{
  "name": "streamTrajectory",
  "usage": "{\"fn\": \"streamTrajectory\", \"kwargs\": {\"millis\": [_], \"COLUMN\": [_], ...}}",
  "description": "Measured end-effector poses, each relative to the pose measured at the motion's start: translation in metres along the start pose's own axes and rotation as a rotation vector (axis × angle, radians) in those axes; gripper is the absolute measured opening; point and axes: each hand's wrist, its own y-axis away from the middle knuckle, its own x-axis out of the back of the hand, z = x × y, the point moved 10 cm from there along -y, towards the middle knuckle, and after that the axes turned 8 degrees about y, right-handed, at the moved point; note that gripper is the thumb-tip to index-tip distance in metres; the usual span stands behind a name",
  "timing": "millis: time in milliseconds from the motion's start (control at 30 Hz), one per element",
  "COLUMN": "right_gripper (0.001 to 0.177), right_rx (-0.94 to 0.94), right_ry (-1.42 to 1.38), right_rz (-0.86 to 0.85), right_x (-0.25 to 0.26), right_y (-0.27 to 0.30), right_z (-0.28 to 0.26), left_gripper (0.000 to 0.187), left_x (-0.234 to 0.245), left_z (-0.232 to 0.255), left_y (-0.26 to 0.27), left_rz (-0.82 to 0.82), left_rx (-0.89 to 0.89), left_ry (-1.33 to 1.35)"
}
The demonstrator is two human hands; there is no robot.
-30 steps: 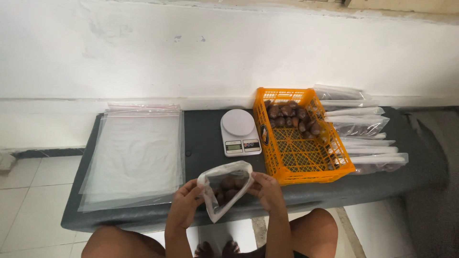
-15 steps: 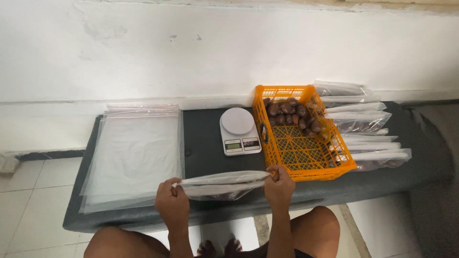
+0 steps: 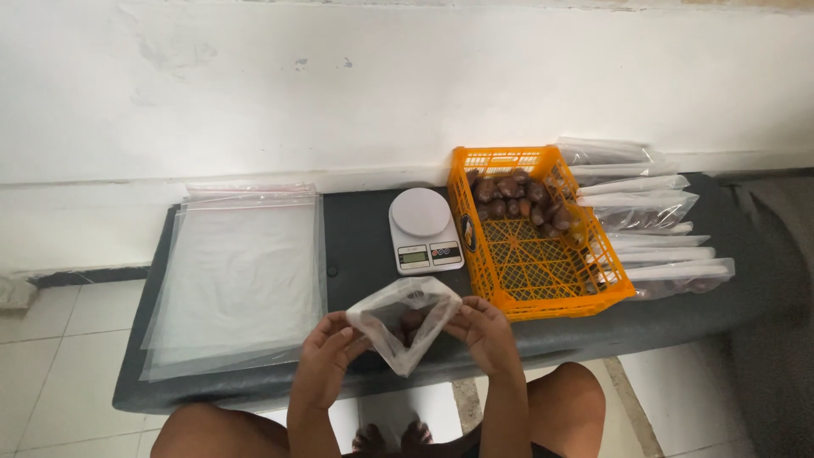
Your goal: Weighing dry fruits on a digital scale and placing them into plastic bags for packaging.
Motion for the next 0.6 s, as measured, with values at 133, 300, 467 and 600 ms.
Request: {"fn": "streamTrajectory", "kwargs": {"millis": [133,300,467,600], "right_gripper": [0.014,0.02,0.011,0.016], "right_rx": [0.0,0.155,0.498,0.664], "right_ry": [0.127,0.294,1.094,1.221], "right_rz": [0.033,0.16,0.607,0.703], "right_x": [-0.012,0.011,-0.001,-0.011], "right_y": [0.003,-0.012,0.039,0.052], "right_z": [-0.003,0.005,-0.086,-0.107], "left_gripper": [0.021,0.018,0.017,0.015], "left_x": [-0.021,-0.036,-0.037,-0.042], "left_z": [0.005,0.026,0.08,0.099], "left_y": [0.007,0.014,0.043,0.059], "left_rz": [0.081,0.161,0.436,0.554], "left_rx": [0.022,-0.155,-0.601,-0.78], "left_ry": [-0.15,-0.48,-0.915,-1.022]}}
